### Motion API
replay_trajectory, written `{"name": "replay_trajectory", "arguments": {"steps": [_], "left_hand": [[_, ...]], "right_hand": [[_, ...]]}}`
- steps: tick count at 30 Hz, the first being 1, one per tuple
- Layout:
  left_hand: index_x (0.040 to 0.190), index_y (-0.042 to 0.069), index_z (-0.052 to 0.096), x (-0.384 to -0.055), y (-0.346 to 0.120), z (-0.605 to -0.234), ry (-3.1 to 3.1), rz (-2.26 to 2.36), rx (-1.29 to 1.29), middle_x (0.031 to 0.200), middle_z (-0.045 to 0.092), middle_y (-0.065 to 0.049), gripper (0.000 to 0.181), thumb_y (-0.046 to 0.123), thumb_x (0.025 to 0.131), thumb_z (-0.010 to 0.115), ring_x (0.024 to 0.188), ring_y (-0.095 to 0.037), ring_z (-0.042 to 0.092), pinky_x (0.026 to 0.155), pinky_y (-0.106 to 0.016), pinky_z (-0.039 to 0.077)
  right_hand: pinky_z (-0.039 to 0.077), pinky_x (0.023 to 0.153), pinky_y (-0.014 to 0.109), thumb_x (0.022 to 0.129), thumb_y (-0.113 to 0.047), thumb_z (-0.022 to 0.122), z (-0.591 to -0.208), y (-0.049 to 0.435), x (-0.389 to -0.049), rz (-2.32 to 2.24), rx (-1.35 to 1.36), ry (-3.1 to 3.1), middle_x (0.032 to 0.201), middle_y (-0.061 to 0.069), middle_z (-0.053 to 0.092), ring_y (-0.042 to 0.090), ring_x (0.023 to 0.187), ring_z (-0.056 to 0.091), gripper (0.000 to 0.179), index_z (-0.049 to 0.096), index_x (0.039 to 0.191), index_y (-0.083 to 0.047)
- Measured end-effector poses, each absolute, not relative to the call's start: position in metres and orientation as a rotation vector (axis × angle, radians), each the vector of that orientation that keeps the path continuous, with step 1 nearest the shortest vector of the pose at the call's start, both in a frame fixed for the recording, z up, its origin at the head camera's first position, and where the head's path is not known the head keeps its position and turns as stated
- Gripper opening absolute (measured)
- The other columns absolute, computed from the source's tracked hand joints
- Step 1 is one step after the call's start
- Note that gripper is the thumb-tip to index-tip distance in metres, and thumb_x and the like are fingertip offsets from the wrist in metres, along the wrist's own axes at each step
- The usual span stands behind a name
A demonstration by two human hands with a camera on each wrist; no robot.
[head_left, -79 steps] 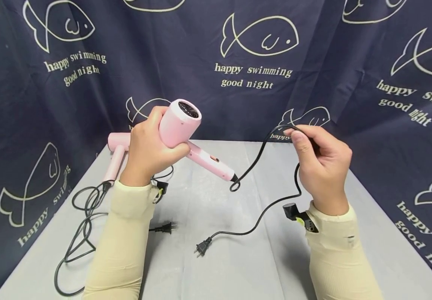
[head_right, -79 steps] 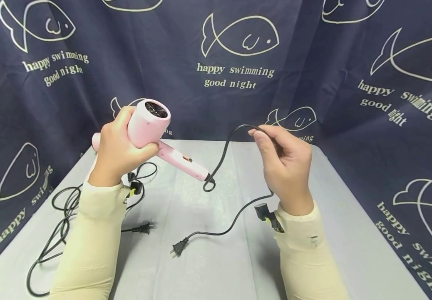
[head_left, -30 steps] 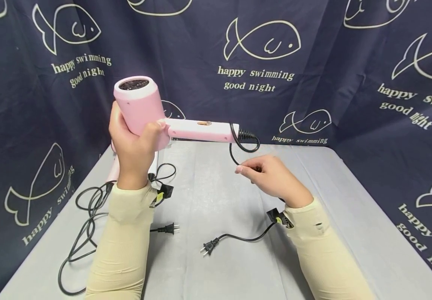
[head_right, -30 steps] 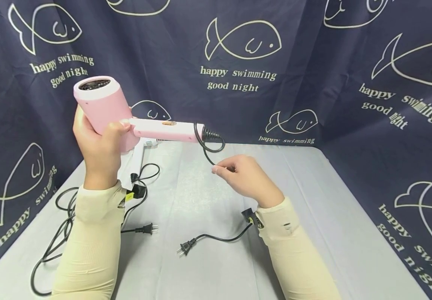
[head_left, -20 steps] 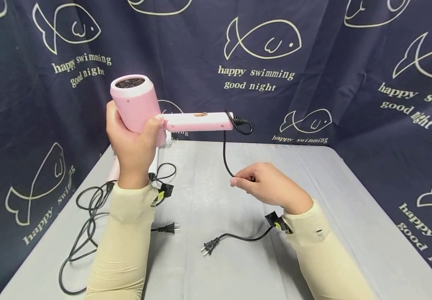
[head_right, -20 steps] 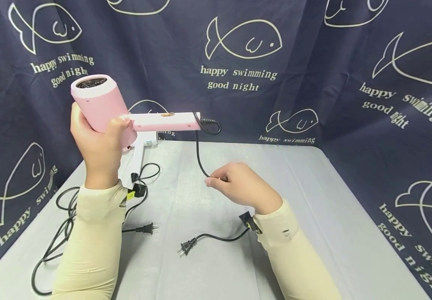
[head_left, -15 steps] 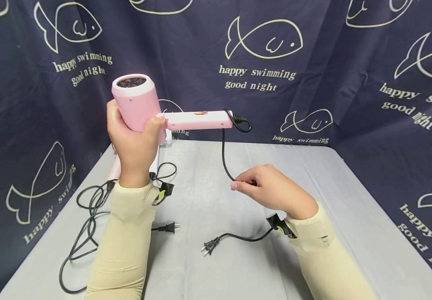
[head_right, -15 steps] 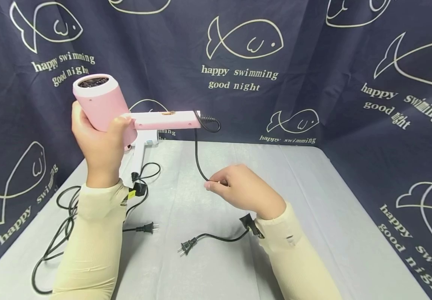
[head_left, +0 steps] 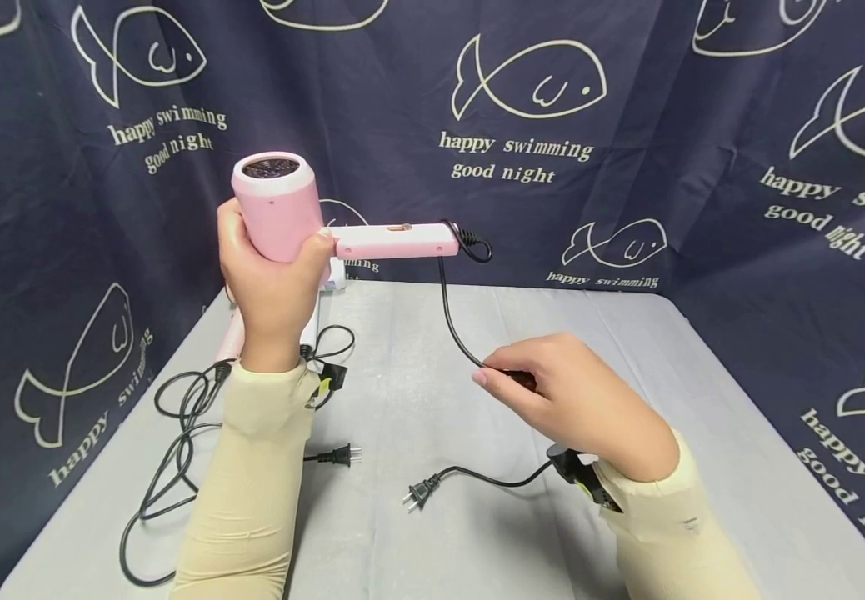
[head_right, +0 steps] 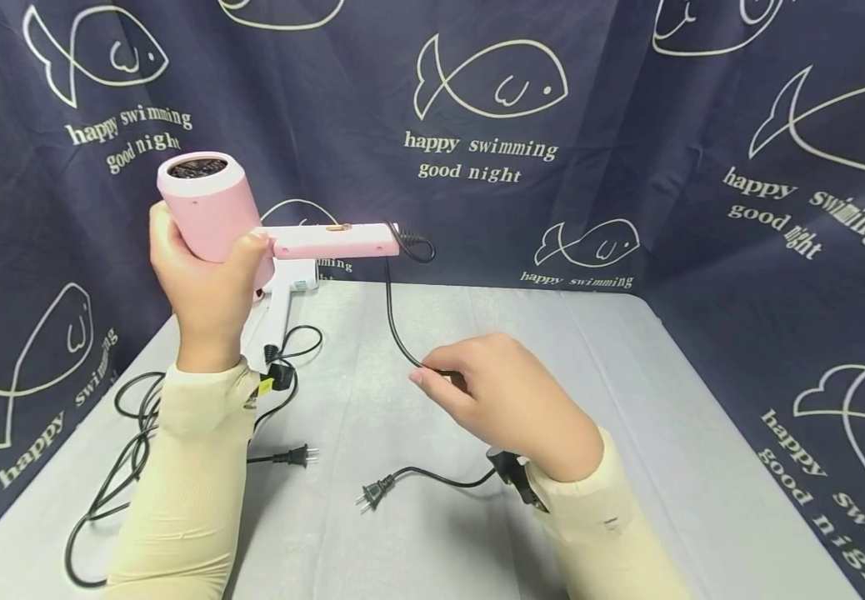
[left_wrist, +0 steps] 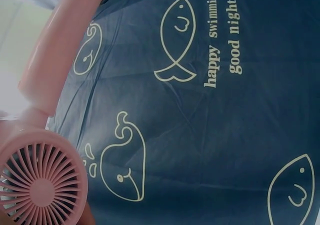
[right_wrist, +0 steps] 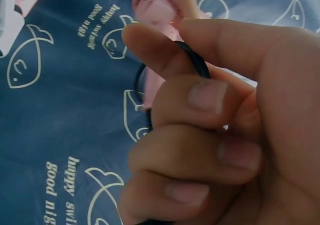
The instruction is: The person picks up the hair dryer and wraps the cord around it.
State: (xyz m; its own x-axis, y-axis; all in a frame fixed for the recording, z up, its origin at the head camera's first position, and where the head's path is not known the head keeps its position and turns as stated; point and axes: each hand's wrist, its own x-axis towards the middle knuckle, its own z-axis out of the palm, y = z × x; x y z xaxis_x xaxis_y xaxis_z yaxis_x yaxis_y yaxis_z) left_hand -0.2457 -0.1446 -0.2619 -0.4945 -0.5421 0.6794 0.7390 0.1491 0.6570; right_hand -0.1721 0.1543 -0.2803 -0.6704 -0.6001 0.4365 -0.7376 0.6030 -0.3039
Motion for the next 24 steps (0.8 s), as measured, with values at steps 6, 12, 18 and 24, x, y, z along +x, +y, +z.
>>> {"name": "replay_trajectory", "arguments": {"steps": [6, 12, 18, 24], "left_hand": [[0.115, 0.01, 0.06, -0.251, -0.146, -0.265, -1.469, -1.527, -0.195, 0.097, 0.061, 0.005, 0.053, 0.003, 0.066, 0.078, 0.089, -0.019, 0.058, 0.078, -0.029, 0.046], [0.122, 0.01, 0.06, -0.252, -0.148, -0.271, -1.611, -1.477, -0.16, 0.101, 0.062, 0.005, 0.059, 0.006, 0.067, 0.08, 0.091, -0.017, 0.058, 0.079, -0.028, 0.046], [0.124, 0.012, 0.061, -0.252, -0.148, -0.273, -1.731, -1.433, -0.211, 0.103, 0.065, 0.002, 0.059, 0.008, 0.069, 0.082, 0.091, -0.014, 0.059, 0.077, -0.029, 0.046], [0.121, 0.015, 0.063, -0.251, -0.146, -0.273, -1.789, -1.405, -0.304, 0.103, 0.065, 0.003, 0.058, 0.009, 0.066, 0.083, 0.091, -0.013, 0.058, 0.076, -0.029, 0.045]], "right_hand": [[0.029, 0.051, 0.015, 0.101, -0.022, 0.067, -0.273, 0.16, -0.162, 0.721, 1.119, -2.419, 0.061, -0.021, 0.031, -0.003, 0.054, 0.03, 0.026, 0.062, 0.077, -0.032], [0.035, 0.052, 0.014, 0.098, -0.012, 0.068, -0.268, 0.164, -0.157, 0.783, 1.107, -2.318, 0.065, -0.019, 0.044, -0.001, 0.054, 0.039, 0.018, 0.073, 0.101, -0.03], [0.037, 0.054, 0.013, 0.093, -0.003, 0.069, -0.262, 0.166, -0.154, 0.828, 1.099, -2.132, 0.073, -0.017, 0.054, -0.002, 0.059, 0.042, 0.021, 0.076, 0.099, -0.023], [0.035, 0.055, 0.014, 0.088, 0.001, 0.069, -0.257, 0.167, -0.152, 0.842, 1.084, -1.988, 0.074, -0.012, 0.057, -0.003, 0.06, 0.041, 0.018, 0.078, 0.096, -0.013]]}}
